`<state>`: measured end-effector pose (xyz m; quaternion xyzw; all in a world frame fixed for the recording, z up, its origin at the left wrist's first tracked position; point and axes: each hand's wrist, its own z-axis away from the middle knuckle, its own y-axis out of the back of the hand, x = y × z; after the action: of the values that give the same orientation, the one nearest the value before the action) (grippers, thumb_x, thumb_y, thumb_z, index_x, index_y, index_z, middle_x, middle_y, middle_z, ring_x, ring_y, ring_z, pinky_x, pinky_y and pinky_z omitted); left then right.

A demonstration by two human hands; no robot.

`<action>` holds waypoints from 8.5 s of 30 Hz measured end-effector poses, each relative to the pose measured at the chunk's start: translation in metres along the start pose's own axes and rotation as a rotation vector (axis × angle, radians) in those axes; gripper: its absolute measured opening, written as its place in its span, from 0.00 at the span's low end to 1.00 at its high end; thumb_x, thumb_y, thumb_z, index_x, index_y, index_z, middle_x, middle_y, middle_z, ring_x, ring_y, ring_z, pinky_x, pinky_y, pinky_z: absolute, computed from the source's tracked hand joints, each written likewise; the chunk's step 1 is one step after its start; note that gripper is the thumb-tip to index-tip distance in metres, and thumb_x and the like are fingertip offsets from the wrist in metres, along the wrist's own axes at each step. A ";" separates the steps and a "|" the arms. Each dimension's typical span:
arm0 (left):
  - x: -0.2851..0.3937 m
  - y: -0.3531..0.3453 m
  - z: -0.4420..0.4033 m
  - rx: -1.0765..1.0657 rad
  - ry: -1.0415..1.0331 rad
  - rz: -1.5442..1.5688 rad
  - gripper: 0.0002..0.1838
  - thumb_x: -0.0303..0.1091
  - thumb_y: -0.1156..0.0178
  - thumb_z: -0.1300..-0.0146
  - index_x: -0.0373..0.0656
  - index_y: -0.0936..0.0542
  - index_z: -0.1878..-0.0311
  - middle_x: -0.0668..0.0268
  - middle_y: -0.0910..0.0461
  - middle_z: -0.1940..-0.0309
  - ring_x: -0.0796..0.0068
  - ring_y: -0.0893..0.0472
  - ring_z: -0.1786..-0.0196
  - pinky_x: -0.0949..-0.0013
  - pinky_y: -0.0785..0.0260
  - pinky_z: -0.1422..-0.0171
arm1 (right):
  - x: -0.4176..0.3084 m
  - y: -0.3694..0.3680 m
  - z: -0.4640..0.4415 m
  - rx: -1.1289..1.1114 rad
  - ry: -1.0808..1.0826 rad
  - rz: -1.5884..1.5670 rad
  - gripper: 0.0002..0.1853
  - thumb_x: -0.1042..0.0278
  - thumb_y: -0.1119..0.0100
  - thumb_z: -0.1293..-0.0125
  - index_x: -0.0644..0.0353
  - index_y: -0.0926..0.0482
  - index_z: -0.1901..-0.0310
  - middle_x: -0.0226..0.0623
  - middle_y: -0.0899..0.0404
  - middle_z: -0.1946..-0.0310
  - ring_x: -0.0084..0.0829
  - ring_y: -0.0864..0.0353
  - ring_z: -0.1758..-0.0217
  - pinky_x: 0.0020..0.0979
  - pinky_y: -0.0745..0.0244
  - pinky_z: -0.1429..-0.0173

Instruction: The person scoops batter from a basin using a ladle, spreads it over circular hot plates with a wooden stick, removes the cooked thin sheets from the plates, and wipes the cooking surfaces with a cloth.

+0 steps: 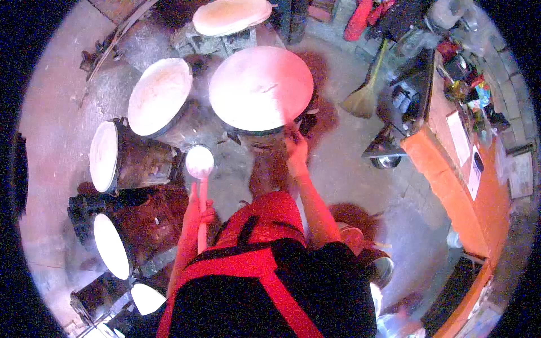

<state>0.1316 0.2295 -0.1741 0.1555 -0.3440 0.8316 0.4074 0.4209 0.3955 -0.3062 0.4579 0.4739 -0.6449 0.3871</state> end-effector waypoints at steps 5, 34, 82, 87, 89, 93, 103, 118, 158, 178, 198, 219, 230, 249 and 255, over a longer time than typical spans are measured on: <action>0.019 0.007 -0.001 -0.149 -0.061 -0.039 0.21 0.48 0.54 0.30 0.39 0.33 0.48 0.72 0.35 0.76 0.85 0.41 0.83 0.81 0.48 0.82 | -0.006 -0.054 0.041 0.021 0.086 0.260 0.24 0.75 0.50 0.36 0.63 0.33 0.38 0.36 0.27 0.49 0.24 0.32 0.51 0.25 0.38 0.48; 0.064 -0.083 -0.199 -0.316 -0.253 -0.577 0.03 0.31 0.48 0.36 0.43 0.30 0.63 0.72 0.33 0.80 0.79 0.34 0.84 0.73 0.38 0.82 | 0.011 -0.027 0.114 0.142 0.167 0.272 0.23 0.65 0.46 0.32 0.58 0.32 0.37 0.26 0.25 0.49 0.12 0.30 0.70 0.16 0.35 0.70; 0.202 0.242 0.024 0.362 -0.350 0.640 0.14 0.41 0.47 0.32 0.39 0.31 0.54 0.73 0.38 0.77 0.87 0.41 0.80 0.85 0.51 0.83 | 0.089 -0.599 -0.024 -0.866 0.873 1.517 0.38 0.48 0.39 0.47 0.62 0.37 0.38 0.46 0.23 0.56 0.41 0.20 0.61 0.43 0.24 0.62; 0.251 0.260 0.009 0.230 -0.351 0.709 0.13 0.40 0.49 0.31 0.39 0.31 0.54 0.72 0.37 0.77 0.87 0.41 0.81 0.85 0.51 0.84 | 0.086 -0.595 -0.039 -0.814 1.055 1.374 0.21 0.61 0.41 0.44 0.61 0.27 0.51 0.42 0.22 0.62 0.37 0.22 0.74 0.38 0.26 0.73; 0.264 0.262 -0.001 0.192 -0.307 0.737 0.14 0.40 0.49 0.31 0.39 0.32 0.53 0.72 0.37 0.76 0.87 0.41 0.81 0.85 0.51 0.85 | 0.087 -0.590 -0.056 -0.258 1.589 1.788 0.17 0.68 0.45 0.41 0.60 0.28 0.50 0.38 0.23 0.69 0.32 0.25 0.79 0.35 0.30 0.79; 0.289 0.249 -0.017 0.122 -0.270 0.737 0.14 0.40 0.49 0.31 0.38 0.32 0.52 0.71 0.36 0.75 0.87 0.41 0.81 0.85 0.50 0.85 | -0.080 -0.612 -0.098 -0.728 0.854 1.003 0.09 0.66 0.46 0.40 0.61 0.21 0.62 0.44 0.21 0.72 0.37 0.22 0.73 0.37 0.28 0.68; 0.316 0.189 -0.061 -0.074 -0.167 0.969 0.15 0.39 0.51 0.30 0.36 0.31 0.52 0.68 0.35 0.75 0.86 0.39 0.81 0.85 0.48 0.86 | -0.339 -0.469 -0.419 0.181 0.593 0.762 0.20 0.54 0.34 0.48 0.68 0.22 0.72 0.30 0.28 0.80 0.24 0.33 0.76 0.29 0.35 0.71; 0.344 0.036 -0.052 -0.060 -0.222 1.350 0.20 0.39 0.60 0.27 0.27 0.34 0.48 0.67 0.36 0.76 0.80 0.36 0.79 0.77 0.40 0.79 | -0.008 -0.302 -0.552 0.312 0.015 -0.113 0.07 0.73 0.47 0.42 0.63 0.22 0.63 0.37 0.23 0.76 0.27 0.30 0.82 0.29 0.36 0.79; 0.455 0.387 -0.006 0.623 -0.523 0.790 0.15 0.31 0.47 0.35 0.34 0.30 0.49 0.71 0.32 0.74 0.89 0.41 0.82 0.84 0.49 0.84 | 0.066 -1.131 -0.295 0.151 -0.117 0.621 0.31 0.56 0.46 0.42 0.53 0.39 0.37 0.35 0.35 0.36 0.32 0.38 0.33 0.33 0.46 0.30; 0.484 0.390 -0.003 0.523 -0.466 0.665 0.17 0.33 0.48 0.33 0.33 0.31 0.46 0.70 0.30 0.72 0.91 0.41 0.82 0.86 0.51 0.84 | 0.045 -0.922 -0.209 -1.168 -0.808 -0.217 0.11 0.67 0.43 0.45 0.55 0.24 0.59 0.36 0.22 0.64 0.33 0.25 0.66 0.34 0.27 0.57; 0.507 0.355 -0.045 0.394 -0.453 0.605 0.16 0.33 0.48 0.33 0.33 0.30 0.46 0.72 0.32 0.72 0.92 0.41 0.81 0.87 0.51 0.85 | 0.026 -0.521 -0.270 -0.480 -0.268 1.560 0.23 0.63 0.55 0.35 0.56 0.34 0.38 0.49 0.24 0.49 0.47 0.25 0.47 0.42 0.30 0.43; 0.520 0.342 -0.047 0.316 -0.371 0.361 0.22 0.37 0.47 0.33 0.33 0.33 0.42 0.71 0.31 0.69 0.90 0.40 0.79 0.84 0.48 0.80 | 0.052 -0.865 -0.202 -0.343 -0.496 -0.368 0.20 0.74 0.54 0.43 0.68 0.29 0.48 0.44 0.22 0.54 0.46 0.23 0.49 0.47 0.25 0.42; 0.454 0.325 -0.020 0.365 -0.493 0.679 0.17 0.31 0.45 0.35 0.31 0.32 0.48 0.71 0.31 0.74 0.90 0.41 0.81 0.85 0.49 0.82 | 0.008 -1.017 -0.247 -0.727 -0.476 -0.086 0.12 0.64 0.53 0.32 0.63 0.29 0.53 0.43 0.23 0.60 0.36 0.22 0.60 0.39 0.24 0.52; 0.068 0.118 0.081 0.028 -0.858 1.874 0.13 0.39 0.48 0.32 0.37 0.35 0.62 0.72 0.39 0.80 0.86 0.41 0.84 0.84 0.47 0.86 | 0.042 -0.494 0.147 -2.383 0.241 0.621 0.16 0.63 0.39 0.39 0.64 0.28 0.56 0.33 0.22 0.71 0.26 0.21 0.65 0.29 0.27 0.60; -0.146 0.071 0.103 0.397 -1.446 2.067 0.14 0.39 0.56 0.29 0.34 0.37 0.59 0.69 0.37 0.75 0.87 0.40 0.81 0.85 0.46 0.85 | 0.148 -0.384 0.190 -2.538 0.313 0.673 0.19 0.67 0.35 0.52 0.64 0.28 0.59 0.37 0.27 0.73 0.34 0.25 0.71 0.33 0.28 0.63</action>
<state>0.1643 0.0436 -0.2104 0.2898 -0.3173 0.5235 -0.7357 -0.0218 0.2987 -0.3243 -0.0566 0.6481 0.4303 0.6258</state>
